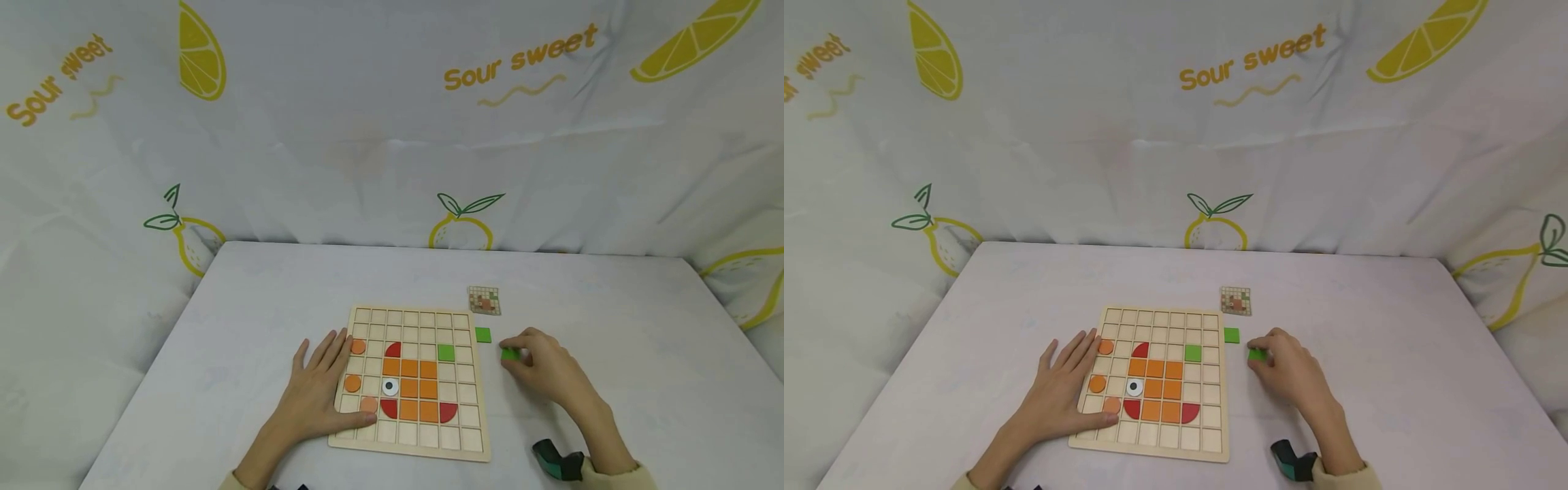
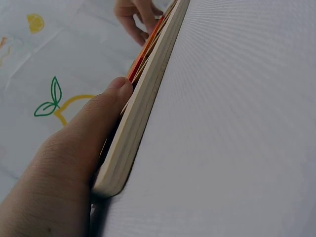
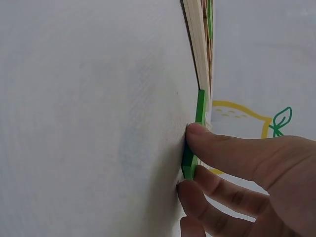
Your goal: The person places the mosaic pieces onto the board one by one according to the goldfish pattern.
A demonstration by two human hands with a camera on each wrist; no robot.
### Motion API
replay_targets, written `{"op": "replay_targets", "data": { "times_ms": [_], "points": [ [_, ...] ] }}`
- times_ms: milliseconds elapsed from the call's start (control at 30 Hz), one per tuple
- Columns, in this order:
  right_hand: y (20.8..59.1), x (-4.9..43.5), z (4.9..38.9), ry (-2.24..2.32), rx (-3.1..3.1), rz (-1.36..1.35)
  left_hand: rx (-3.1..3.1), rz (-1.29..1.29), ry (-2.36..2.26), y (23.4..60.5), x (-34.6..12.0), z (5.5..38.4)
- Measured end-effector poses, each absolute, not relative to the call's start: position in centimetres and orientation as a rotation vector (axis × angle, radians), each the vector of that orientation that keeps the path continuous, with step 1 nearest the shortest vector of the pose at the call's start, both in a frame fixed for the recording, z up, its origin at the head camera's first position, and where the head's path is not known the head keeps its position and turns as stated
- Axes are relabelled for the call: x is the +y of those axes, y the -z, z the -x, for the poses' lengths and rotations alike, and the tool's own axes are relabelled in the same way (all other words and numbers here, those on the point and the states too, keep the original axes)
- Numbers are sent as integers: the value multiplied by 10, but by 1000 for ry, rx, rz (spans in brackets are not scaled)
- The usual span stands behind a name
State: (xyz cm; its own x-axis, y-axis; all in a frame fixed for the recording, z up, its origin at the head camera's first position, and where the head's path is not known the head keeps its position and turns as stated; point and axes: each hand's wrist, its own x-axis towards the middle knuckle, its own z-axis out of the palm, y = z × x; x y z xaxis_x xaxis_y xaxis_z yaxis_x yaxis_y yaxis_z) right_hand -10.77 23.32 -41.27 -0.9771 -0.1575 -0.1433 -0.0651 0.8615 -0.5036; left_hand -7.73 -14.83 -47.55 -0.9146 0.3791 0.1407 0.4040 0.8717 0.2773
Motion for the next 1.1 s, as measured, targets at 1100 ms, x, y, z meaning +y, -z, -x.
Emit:
{"op": "replay_targets", "data": {
  "times_ms": [1100],
  "points": [
    [406,180,109,784,2923,361,-2939,635,440,477,-150,77]
  ]
}}
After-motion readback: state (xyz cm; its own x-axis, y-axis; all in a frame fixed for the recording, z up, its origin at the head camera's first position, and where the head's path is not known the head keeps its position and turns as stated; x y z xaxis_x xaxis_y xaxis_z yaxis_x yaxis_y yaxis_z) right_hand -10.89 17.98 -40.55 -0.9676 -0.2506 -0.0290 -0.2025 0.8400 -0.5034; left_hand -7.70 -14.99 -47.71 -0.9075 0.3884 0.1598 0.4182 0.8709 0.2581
